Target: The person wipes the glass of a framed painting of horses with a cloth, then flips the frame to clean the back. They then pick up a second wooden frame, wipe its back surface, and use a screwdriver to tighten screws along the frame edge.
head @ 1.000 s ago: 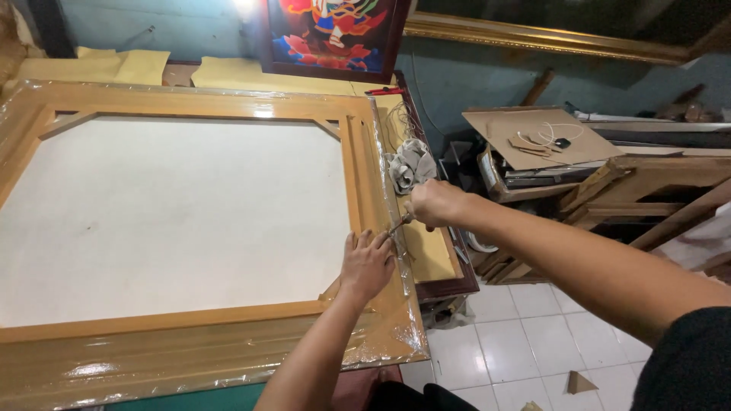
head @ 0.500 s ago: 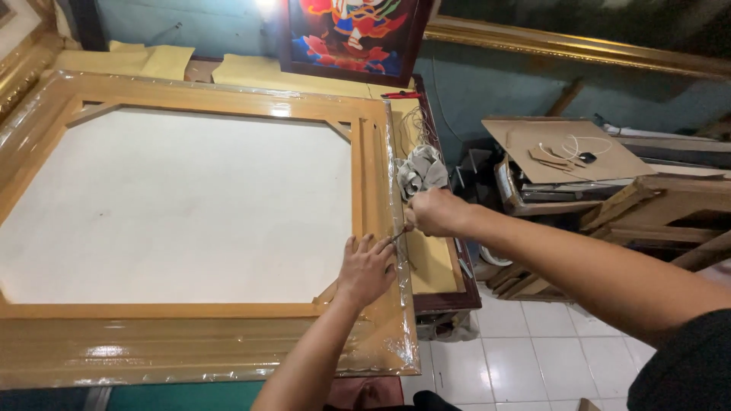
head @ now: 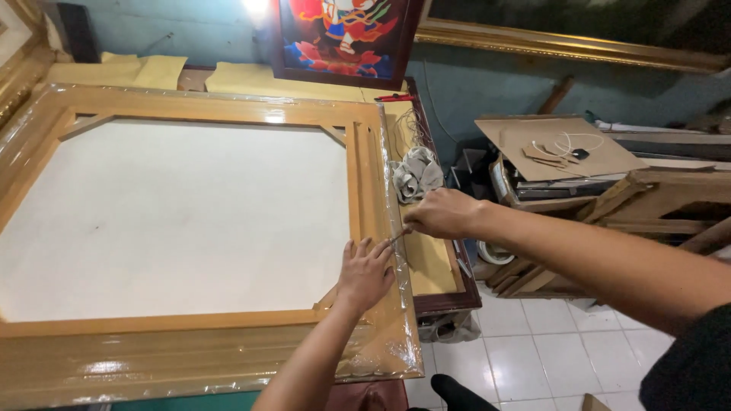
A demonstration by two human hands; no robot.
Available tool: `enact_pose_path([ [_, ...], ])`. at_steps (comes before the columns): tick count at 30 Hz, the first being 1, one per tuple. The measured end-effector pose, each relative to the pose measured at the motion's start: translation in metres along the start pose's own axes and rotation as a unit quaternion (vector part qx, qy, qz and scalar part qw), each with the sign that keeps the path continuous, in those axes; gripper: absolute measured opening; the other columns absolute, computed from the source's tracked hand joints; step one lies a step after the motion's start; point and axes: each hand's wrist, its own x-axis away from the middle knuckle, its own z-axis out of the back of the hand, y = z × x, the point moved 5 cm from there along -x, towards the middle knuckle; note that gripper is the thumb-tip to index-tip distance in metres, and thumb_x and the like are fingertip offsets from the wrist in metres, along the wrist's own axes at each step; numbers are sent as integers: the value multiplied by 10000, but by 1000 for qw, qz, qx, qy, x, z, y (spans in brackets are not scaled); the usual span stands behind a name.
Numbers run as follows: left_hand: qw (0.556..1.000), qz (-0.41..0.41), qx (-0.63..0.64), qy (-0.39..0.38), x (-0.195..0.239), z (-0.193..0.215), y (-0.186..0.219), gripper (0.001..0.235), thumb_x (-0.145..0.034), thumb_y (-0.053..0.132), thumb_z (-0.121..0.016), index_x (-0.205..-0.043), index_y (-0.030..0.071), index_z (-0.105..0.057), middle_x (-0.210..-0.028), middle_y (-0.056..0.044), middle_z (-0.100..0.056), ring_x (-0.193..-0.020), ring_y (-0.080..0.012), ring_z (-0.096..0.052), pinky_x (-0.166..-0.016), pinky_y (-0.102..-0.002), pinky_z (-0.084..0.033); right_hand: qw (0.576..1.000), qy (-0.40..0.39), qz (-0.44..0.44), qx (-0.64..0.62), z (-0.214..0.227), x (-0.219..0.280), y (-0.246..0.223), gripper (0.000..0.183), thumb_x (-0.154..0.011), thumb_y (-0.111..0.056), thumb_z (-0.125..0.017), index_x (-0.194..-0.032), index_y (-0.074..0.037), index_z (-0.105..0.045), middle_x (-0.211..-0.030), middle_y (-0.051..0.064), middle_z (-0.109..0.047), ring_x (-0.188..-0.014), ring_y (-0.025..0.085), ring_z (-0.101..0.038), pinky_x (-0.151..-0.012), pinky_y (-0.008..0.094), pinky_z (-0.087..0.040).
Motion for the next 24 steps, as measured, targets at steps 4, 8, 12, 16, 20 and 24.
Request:
enact_pose_path([
  [4,998,-11,-3,58,2,-3,-4,414,-744,293,-463,-1141,185,-510,-1224,10,-498,-1171,-289,-400,-962,-525,-231,784,-302,-439,-317,-29,16,24,400,-765,-467,-388,-638,-202,-660,-538,-29,-650,-736,220,-666,-661,368,-511],
  [8,998,-18,-11,62,1,0,-3,411,-760,298,-452,-1141,163,-524,-1235,-11,-489,-1174,-293,-389,-951,-520,-235,816,-303,-421,-254,-3,12,25,492,-724,-535,-525,-1054,-175,-572,-1028,101,-636,-945,298,-610,-738,424,-502],
  [12,999,-28,-6,42,1,1,-2,406,-771,289,-451,-1139,144,-538,-1264,-24,-454,-1178,-291,-368,-957,-520,-218,961,-228,-138,75,15,-3,-10,244,-765,-187,-537,-945,-353,-532,-972,-69,-584,-863,160,-585,-687,348,-450],
  [16,1000,-24,-20,4,0,-1,-3,408,-809,285,-412,-1172,128,-512,-1255,-43,-444,-1181,-288,-340,-962,-528,-178,955,-235,-159,-87,31,-17,-20,259,-844,-130,-432,-974,-269,-608,-820,42,-656,-702,233,-635,-627,346,-508],
  [20,999,-23,-13,-31,1,11,-2,412,-843,290,-371,-1199,113,-482,-1280,-60,-410,-1199,-297,-309,-968,-546,-151,743,-250,-529,-325,-4,-4,-4,303,-792,-316,-448,-646,-160,-661,-525,-9,-623,-483,191,-607,-446,301,-487],
  [24,996,-14,5,-83,3,20,1,438,-861,290,-336,-1253,115,-424,-1312,-50,-366,-1227,-289,-264,-987,-544,-122,655,-272,-566,-421,8,0,-9,327,-776,-318,-457,-644,-100,-663,-543,39,-633,-456,160,-588,-410,286,-433],
])
